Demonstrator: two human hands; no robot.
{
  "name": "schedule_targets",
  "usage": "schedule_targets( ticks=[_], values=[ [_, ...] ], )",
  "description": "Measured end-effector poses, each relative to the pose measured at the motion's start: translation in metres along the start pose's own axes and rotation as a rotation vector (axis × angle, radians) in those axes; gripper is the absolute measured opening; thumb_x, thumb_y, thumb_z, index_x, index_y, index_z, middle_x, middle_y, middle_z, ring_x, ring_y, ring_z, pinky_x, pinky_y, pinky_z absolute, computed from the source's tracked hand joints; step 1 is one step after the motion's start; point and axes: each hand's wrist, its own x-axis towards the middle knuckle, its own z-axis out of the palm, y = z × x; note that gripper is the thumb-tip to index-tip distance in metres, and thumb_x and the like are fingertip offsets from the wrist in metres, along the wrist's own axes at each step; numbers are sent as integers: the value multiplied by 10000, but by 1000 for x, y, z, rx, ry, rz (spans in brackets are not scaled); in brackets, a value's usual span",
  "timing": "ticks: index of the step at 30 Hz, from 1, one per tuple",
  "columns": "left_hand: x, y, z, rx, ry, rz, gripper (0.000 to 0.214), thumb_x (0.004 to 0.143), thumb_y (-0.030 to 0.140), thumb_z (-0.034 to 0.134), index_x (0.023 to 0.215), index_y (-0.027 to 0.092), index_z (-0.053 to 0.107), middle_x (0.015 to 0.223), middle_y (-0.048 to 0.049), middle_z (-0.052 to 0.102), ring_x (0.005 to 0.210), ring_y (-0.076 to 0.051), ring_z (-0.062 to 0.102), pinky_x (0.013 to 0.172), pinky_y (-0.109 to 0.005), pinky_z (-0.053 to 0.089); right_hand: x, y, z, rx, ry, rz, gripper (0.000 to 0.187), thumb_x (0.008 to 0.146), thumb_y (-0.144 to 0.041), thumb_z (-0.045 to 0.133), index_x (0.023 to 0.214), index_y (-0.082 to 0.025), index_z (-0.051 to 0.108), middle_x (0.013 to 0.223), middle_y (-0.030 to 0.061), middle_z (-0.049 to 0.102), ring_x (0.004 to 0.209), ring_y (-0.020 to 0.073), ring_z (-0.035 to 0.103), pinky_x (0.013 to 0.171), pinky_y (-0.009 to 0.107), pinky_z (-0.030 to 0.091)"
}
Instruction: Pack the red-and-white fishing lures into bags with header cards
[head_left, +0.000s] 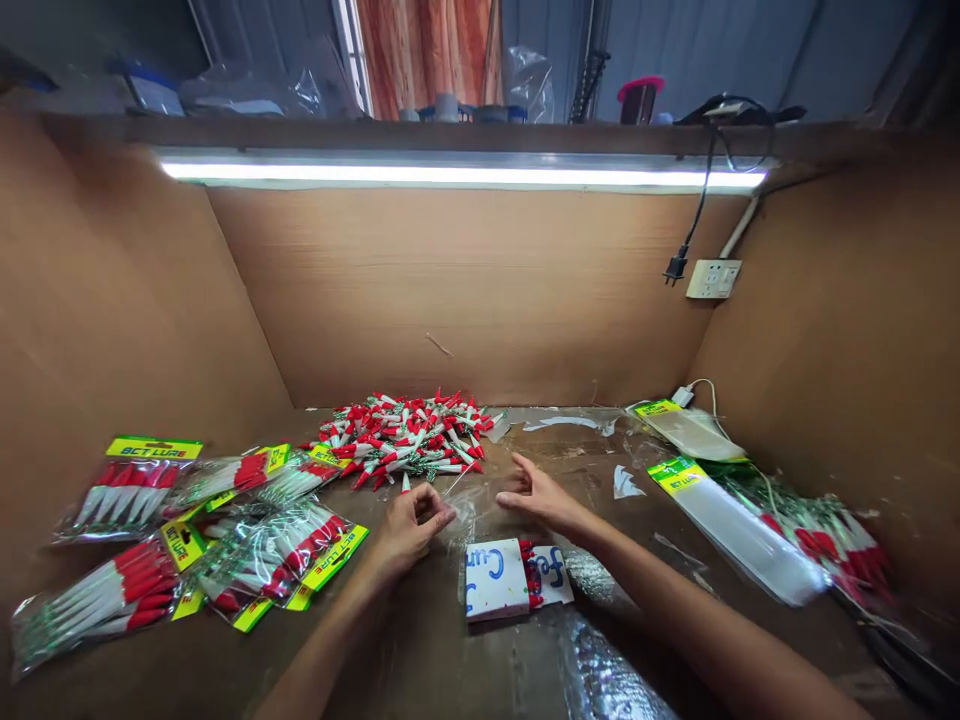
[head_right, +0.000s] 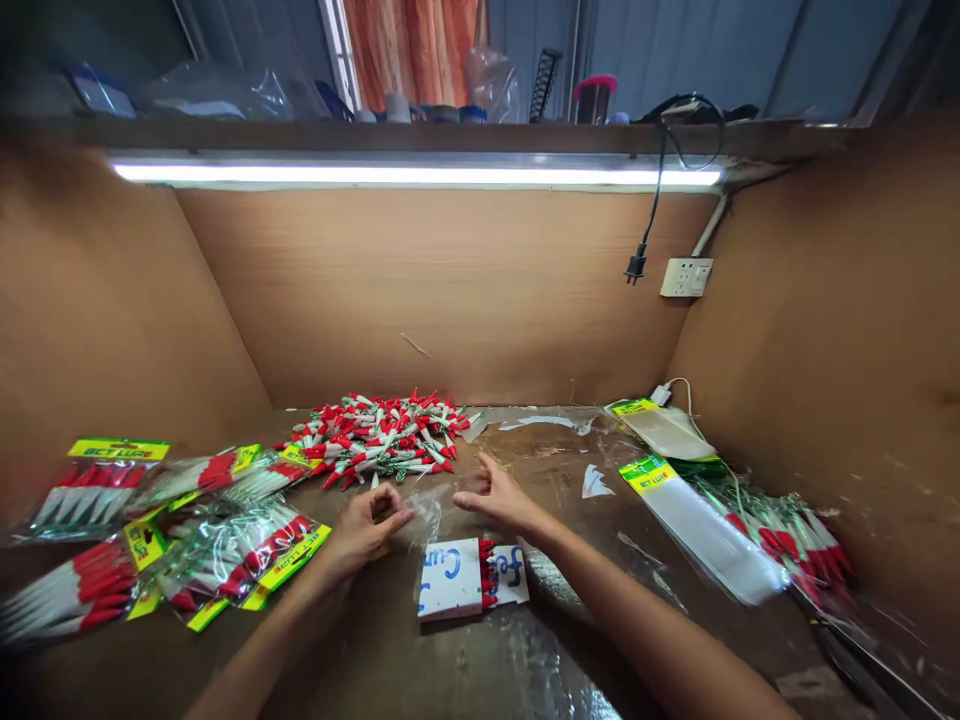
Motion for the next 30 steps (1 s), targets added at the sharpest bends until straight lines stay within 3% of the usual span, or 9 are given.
schedule_targets(
  ticks=[4,6,8,11,15,18,23,26,30],
  values=[
    [-2,11,-3,-167,-32,42,523,718,448,803,1140,191,632,1006,-83,727,936,-232,684,801,-305,530,16,-16,19,32,-162,-51,442,742,-535,746,911,-127,741,748,54,719,662,173,642,643,290,507],
    [-4,10,-4,-219,-49,13,451,733,497,785,1030,173,688,926,-83,738,835,-222,698,720,-288,539,11,-24,30,-6,-128,-67,393,765,-519,726,824,-131,743,740,61,720,683,189,646,675,312,514],
    [-5,6,-7,-211,-32,-31,436,825,586,660,823,152,703,737,-55,711,617,-181,662,568,-258,504,-2,-28,38,-82,0,-106,384,826,-481,679,1002,-145,736,973,108,741,884,243,666,833,382,514],
    [-5,-2,-16,-167,45,-69,549,904,644,508,821,140,708,685,-35,689,462,-139,578,454,-232,430,-33,-28,48,-375,183,-244,530,902,-416,606,1379,-195,541,1403,139,566,1267,298,511,1084,477,377],
    [-7,-5,-30,-104,117,-75,538,904,648,507,881,154,718,743,-31,710,452,-143,573,443,-233,417,-74,-24,68,-735,-125,-374,787,819,-524,697,1493,-256,394,1519,123,445,1363,356,401,1163,565,256],
    [-11,1,-32,-53,149,-44,470,934,589,507,892,179,733,765,-25,713,498,-150,602,499,-239,430,-92,-27,77,-814,-203,-372,667,766,-554,742,1343,-286,539,1397,95,542,1280,342,461,1184,571,196],
    [-22,16,-23,59,141,132,322,981,464,517,1020,250,755,921,-38,707,748,-184,664,663,-257,482,-116,-21,53,-769,-218,-337,219,802,-321,724,990,-267,625,1038,21,668,1064,248,564,1191,514,211],
    [-29,24,-17,200,189,288,263,1008,368,510,1150,285,715,1016,-51,690,866,-191,660,751,-277,494,-139,2,25,-774,-160,-268,287,783,-283,733,1053,-280,635,1001,35,687,1050,279,579,1166,568,236],
    [-36,31,-9,267,317,455,190,974,280,595,1121,295,716,1025,-42,694,940,-200,648,873,-339,493,-170,35,-8,-867,171,-103,664,810,-339,701,1427,-310,457,1407,111,519,1293,373,449,1119,611,297]
  ],
)
